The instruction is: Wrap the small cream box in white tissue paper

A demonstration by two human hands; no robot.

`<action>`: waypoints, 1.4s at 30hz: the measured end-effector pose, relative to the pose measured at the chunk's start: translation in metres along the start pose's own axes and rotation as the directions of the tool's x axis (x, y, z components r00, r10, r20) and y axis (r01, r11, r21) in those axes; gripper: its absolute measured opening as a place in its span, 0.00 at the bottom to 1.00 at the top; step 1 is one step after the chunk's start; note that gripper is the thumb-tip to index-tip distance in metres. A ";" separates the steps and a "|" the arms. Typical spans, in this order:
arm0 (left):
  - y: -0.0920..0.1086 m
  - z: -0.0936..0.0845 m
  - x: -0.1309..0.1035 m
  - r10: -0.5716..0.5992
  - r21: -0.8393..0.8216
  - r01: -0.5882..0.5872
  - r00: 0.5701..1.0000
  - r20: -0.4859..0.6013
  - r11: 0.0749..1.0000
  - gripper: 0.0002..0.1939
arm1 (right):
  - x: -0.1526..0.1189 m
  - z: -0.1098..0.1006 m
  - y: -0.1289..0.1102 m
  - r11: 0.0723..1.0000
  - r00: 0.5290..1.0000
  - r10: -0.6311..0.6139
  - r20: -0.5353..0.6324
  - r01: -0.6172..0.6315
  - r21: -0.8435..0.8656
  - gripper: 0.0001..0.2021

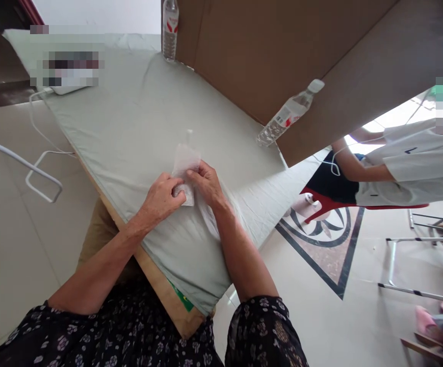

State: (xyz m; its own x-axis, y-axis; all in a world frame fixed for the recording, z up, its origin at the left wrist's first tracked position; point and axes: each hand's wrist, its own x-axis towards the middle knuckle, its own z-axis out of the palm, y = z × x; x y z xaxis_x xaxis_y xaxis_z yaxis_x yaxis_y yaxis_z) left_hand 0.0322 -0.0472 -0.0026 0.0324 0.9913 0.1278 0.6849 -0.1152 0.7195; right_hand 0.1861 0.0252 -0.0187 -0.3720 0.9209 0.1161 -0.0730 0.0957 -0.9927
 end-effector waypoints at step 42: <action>-0.027 0.007 0.005 0.029 -0.592 0.044 0.993 0.114 0.805 0.32 | -0.063 0.000 0.000 0.880 0.941 -0.147 -0.305 -0.016 -0.474 0.22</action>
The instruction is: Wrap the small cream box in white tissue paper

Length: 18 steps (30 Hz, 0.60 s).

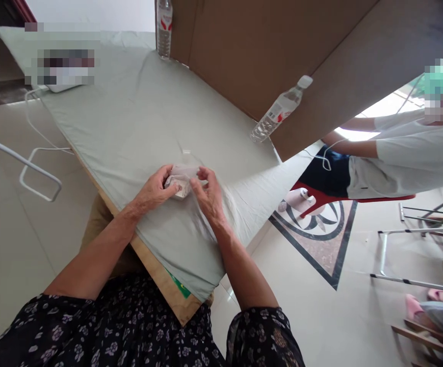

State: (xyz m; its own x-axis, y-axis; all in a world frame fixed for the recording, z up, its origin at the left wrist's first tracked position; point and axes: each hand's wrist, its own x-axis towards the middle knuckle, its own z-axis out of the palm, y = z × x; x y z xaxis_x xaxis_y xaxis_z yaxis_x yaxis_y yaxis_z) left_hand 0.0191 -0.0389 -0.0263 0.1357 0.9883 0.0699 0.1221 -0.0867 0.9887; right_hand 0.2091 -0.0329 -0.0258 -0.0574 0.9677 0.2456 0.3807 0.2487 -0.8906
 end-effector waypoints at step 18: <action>-0.003 -0.003 -0.003 0.026 0.065 -0.022 0.998 -0.057 0.998 0.19 | -0.005 0.010 0.008 0.977 0.987 -0.112 0.115 0.131 -0.168 0.16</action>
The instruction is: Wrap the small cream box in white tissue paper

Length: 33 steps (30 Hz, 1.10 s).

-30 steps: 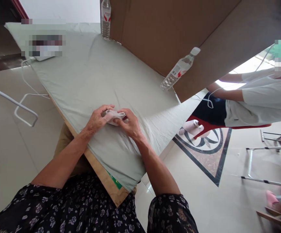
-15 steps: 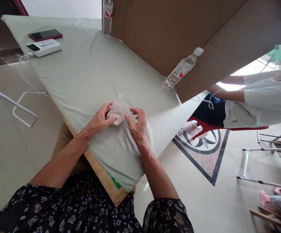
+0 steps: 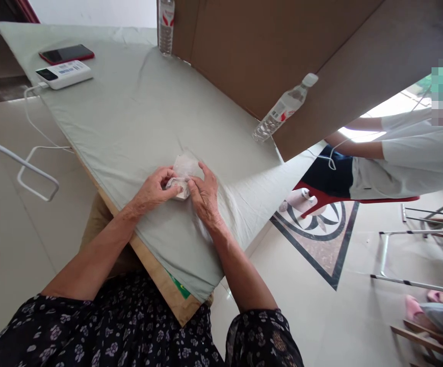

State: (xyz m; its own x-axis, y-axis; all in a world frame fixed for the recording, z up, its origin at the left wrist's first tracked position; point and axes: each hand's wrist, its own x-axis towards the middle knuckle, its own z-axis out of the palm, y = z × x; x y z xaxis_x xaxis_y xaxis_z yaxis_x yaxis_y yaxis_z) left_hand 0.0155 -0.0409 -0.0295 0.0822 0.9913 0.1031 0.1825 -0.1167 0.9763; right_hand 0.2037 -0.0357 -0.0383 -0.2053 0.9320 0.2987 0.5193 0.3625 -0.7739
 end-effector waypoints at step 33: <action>0.015 -0.001 0.000 -0.060 0.012 0.059 0.993 0.104 0.998 0.15 | 0.032 0.001 -0.015 0.780 0.963 0.222 0.151 -0.268 0.565 0.11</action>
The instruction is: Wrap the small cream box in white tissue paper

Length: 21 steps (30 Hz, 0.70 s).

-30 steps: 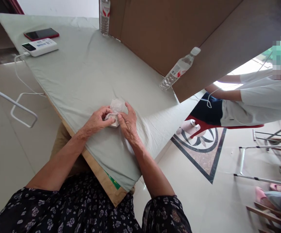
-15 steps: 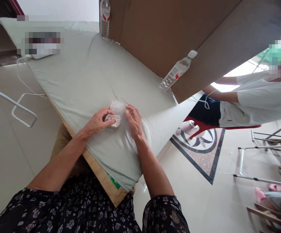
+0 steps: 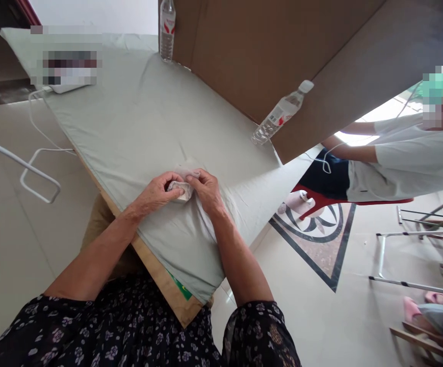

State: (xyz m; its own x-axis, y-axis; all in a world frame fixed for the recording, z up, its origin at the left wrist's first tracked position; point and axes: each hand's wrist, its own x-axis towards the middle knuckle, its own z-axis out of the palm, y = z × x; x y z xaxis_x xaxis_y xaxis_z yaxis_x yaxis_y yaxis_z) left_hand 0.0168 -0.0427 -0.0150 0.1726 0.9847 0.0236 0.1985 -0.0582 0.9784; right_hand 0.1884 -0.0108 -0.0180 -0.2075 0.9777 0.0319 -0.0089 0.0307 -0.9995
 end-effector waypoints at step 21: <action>-0.013 -0.002 0.001 -0.047 -0.210 0.039 0.998 -0.032 0.977 0.48 | -0.031 -0.008 0.018 0.908 0.980 -0.113 0.161 0.167 -0.385 0.46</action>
State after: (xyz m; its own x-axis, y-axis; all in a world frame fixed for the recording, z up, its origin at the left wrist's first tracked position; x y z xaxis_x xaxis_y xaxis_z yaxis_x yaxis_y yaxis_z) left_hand 0.0123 -0.0405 -0.0274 0.1321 0.9911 -0.0155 -0.0023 0.0159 0.9999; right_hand 0.2024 -0.0391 -0.0372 -0.3602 0.9217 0.1441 0.3336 0.2715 -0.9028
